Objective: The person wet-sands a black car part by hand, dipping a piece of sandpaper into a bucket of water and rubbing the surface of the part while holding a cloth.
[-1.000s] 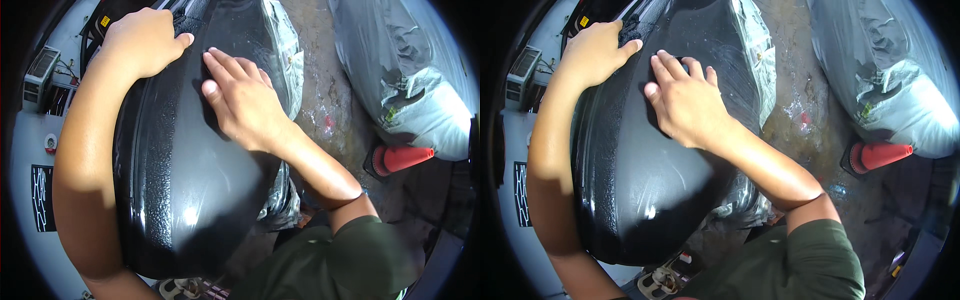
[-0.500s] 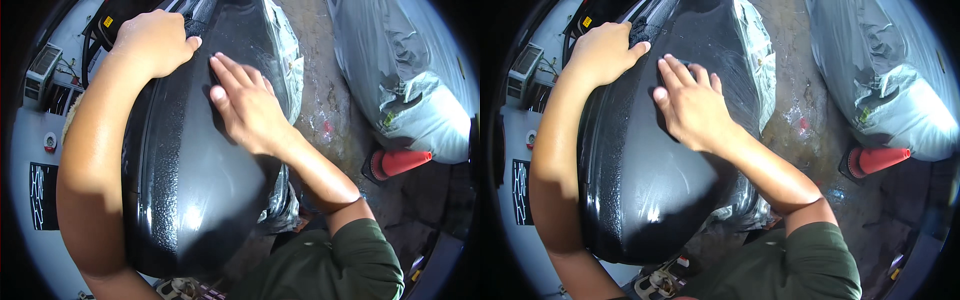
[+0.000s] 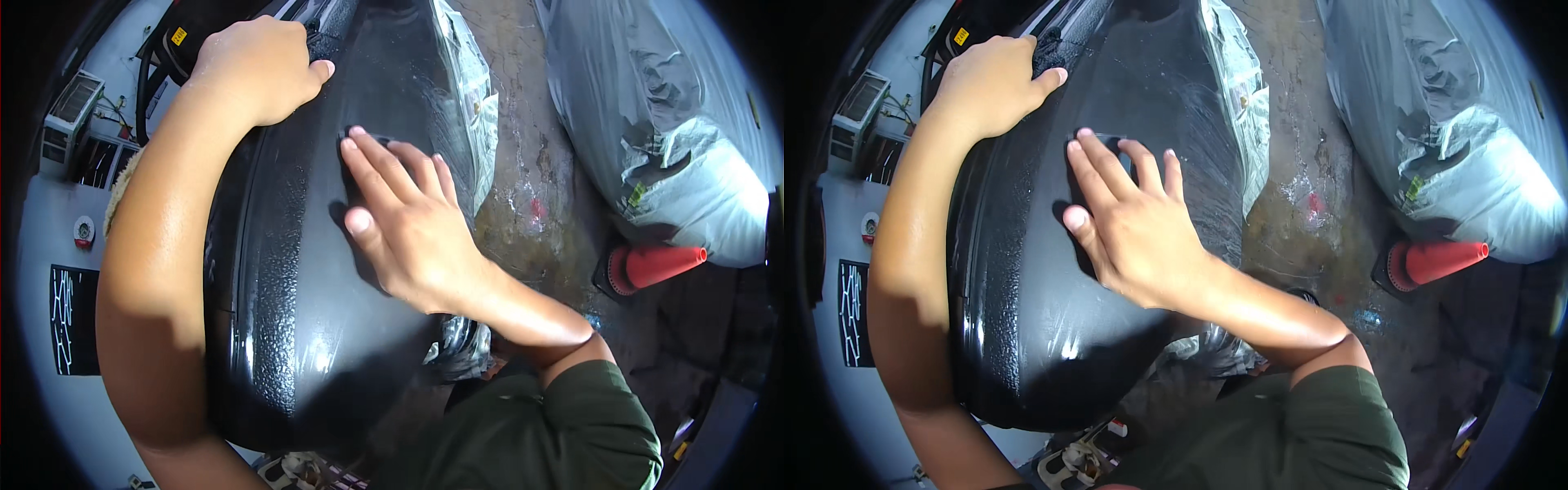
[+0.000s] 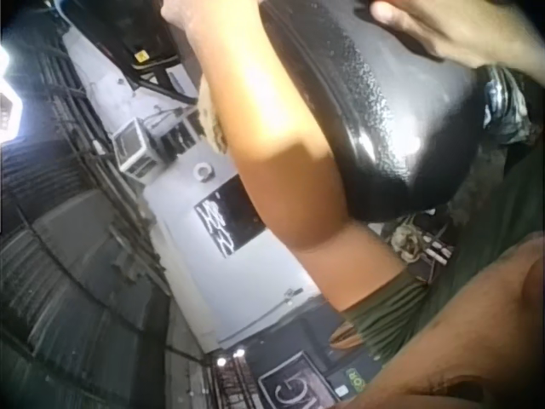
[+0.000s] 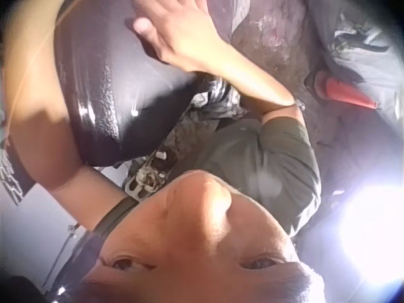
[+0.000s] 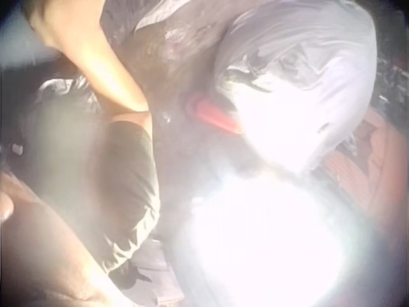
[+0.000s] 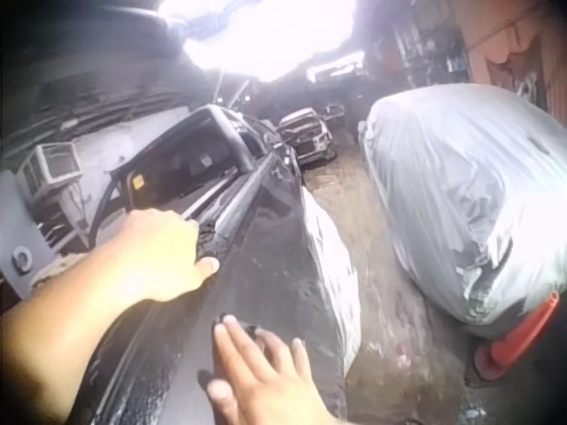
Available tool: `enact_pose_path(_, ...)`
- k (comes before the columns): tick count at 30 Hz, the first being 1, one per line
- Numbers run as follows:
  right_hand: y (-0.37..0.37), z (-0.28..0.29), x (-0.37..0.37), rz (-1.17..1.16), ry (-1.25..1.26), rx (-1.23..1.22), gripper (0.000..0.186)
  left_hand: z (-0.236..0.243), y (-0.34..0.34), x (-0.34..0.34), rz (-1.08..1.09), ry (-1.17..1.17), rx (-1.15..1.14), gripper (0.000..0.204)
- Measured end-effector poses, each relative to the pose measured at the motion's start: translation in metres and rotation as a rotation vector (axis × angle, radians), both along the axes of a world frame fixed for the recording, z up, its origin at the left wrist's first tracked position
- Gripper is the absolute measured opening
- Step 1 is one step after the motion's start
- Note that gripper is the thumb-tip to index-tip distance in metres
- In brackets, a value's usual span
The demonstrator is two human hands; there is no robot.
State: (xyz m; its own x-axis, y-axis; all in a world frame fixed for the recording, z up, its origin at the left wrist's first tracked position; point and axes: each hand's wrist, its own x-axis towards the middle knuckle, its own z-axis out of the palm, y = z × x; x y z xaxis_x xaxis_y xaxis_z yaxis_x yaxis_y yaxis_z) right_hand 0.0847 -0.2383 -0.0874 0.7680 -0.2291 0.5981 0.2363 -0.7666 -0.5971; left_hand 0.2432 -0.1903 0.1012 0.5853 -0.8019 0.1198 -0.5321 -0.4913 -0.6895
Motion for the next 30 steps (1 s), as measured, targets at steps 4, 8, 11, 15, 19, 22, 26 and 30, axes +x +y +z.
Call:
enact_pose_path(4, -0.012, -0.002, 0.016, -0.032, -0.035, 0.147, 0.067, 0.001, 0.000, 0.002, 0.021, 0.075, -0.018, 0.060)
enact_pose_path(8, 0.010, -0.003, -0.026, 0.057, 0.015, -0.042, 0.060, 0.003, -0.003, 0.002, 0.049, 0.011, 0.029, 0.060)
enact_pose_path(11, 0.001, -0.005, -0.014, -0.006, -0.060, 0.087, 0.063, 0.002, -0.005, -0.001, 0.104, 0.035, 0.029, 0.059)
enact_pose_path(15, 0.018, -0.002, -0.053, 0.194, 0.023, -0.021, 0.070, 0.002, -0.002, -0.001, 0.003, -0.029, 0.024, 0.063)
enact_pose_path(19, 0.015, -0.013, -0.032, 0.185, 0.009, 0.112, 0.073, -0.001, 0.000, 0.012, 0.069, 0.007, 0.032, 0.066)
enact_pose_path(22, -0.008, -0.019, 0.019, 0.166, 0.011, 0.420, 0.075, -0.001, 0.002, 0.011, -0.003, -0.028, 0.014, 0.067)
enact_pose_path(26, 0.036, -0.024, -0.060, 0.436, 0.046, 0.237, 0.075, 0.009, -0.015, -0.017, 0.131, 0.007, 0.061, 0.060)
enact_pose_path(30, 0.027, -0.034, -0.036, 0.309, -0.023, 0.263, 0.073, 0.012, -0.031, -0.046, 0.421, 0.069, 0.057, 0.063)
